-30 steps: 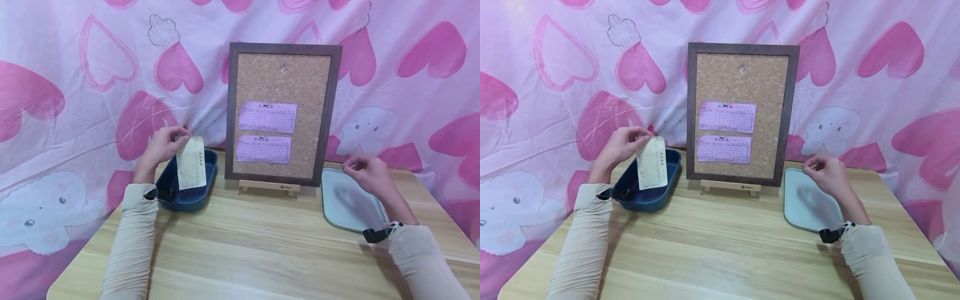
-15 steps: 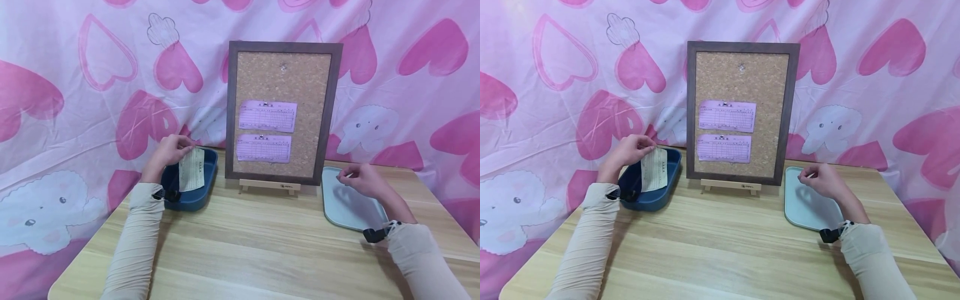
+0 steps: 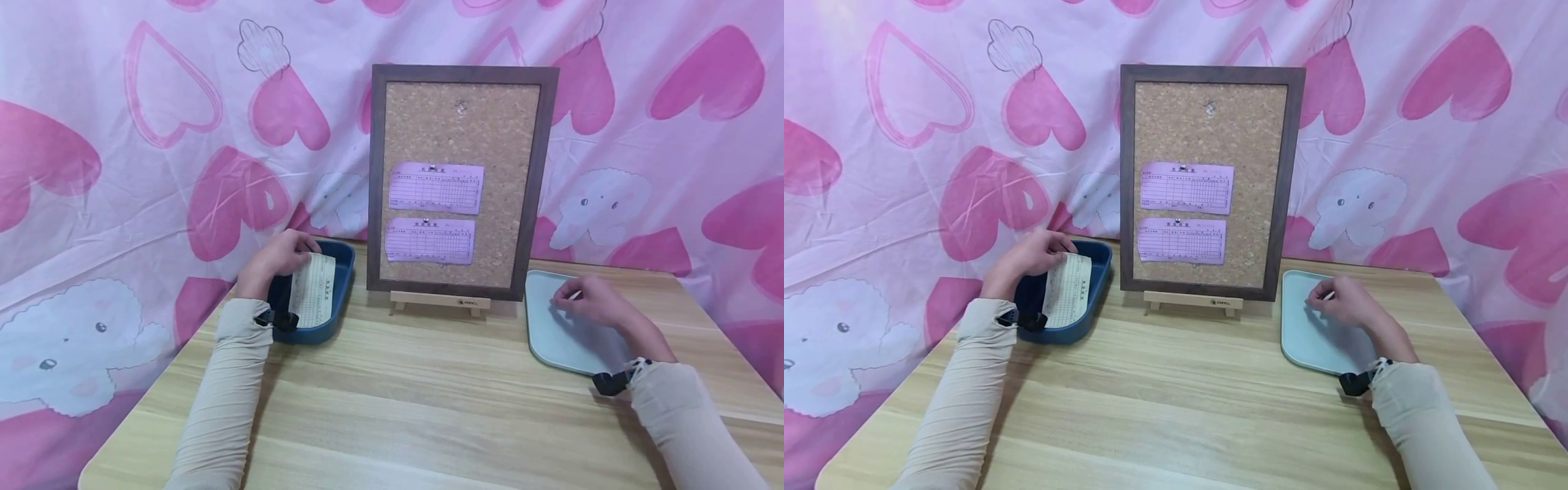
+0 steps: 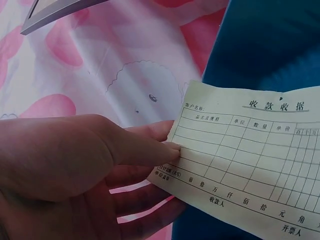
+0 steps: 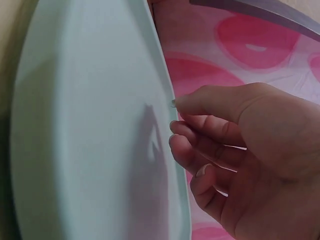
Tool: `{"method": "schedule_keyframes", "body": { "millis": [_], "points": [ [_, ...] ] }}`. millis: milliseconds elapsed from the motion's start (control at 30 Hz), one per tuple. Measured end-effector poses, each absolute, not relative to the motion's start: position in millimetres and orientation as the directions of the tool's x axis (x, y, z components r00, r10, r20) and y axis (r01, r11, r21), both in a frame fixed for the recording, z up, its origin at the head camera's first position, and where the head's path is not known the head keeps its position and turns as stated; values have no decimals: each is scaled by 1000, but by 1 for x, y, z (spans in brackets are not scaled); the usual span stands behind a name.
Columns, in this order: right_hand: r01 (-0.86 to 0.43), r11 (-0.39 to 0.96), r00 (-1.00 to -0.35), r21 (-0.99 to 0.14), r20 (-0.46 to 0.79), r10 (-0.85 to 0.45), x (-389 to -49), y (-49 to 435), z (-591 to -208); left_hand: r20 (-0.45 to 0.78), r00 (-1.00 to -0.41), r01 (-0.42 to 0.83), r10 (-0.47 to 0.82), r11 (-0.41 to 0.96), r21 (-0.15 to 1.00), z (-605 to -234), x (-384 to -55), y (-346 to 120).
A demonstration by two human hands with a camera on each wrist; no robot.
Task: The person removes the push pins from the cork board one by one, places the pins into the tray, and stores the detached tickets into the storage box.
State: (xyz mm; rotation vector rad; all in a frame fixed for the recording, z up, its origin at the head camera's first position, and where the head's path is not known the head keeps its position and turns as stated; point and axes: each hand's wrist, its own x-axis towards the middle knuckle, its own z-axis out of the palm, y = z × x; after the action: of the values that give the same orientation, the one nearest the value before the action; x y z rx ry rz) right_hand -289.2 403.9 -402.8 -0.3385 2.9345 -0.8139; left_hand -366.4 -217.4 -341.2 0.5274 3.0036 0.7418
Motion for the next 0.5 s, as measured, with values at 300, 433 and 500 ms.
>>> {"method": "schedule_keyframes", "body": {
  "millis": [300,433,500],
  "points": [
    [-221,852,-970,-474,15,-243,-292,408,-414,14,-949,288,316,843,455,-340,-364,-216],
    [-220,850,-971,-479,22,-238,-293,408,-417,-5,-949,281,315,852,441,-339,-362,-216],
    [-221,849,-971,-481,25,-238,-293,408,-418,-1,-948,286,318,854,435,-339,-361,-216]
  ]
}}
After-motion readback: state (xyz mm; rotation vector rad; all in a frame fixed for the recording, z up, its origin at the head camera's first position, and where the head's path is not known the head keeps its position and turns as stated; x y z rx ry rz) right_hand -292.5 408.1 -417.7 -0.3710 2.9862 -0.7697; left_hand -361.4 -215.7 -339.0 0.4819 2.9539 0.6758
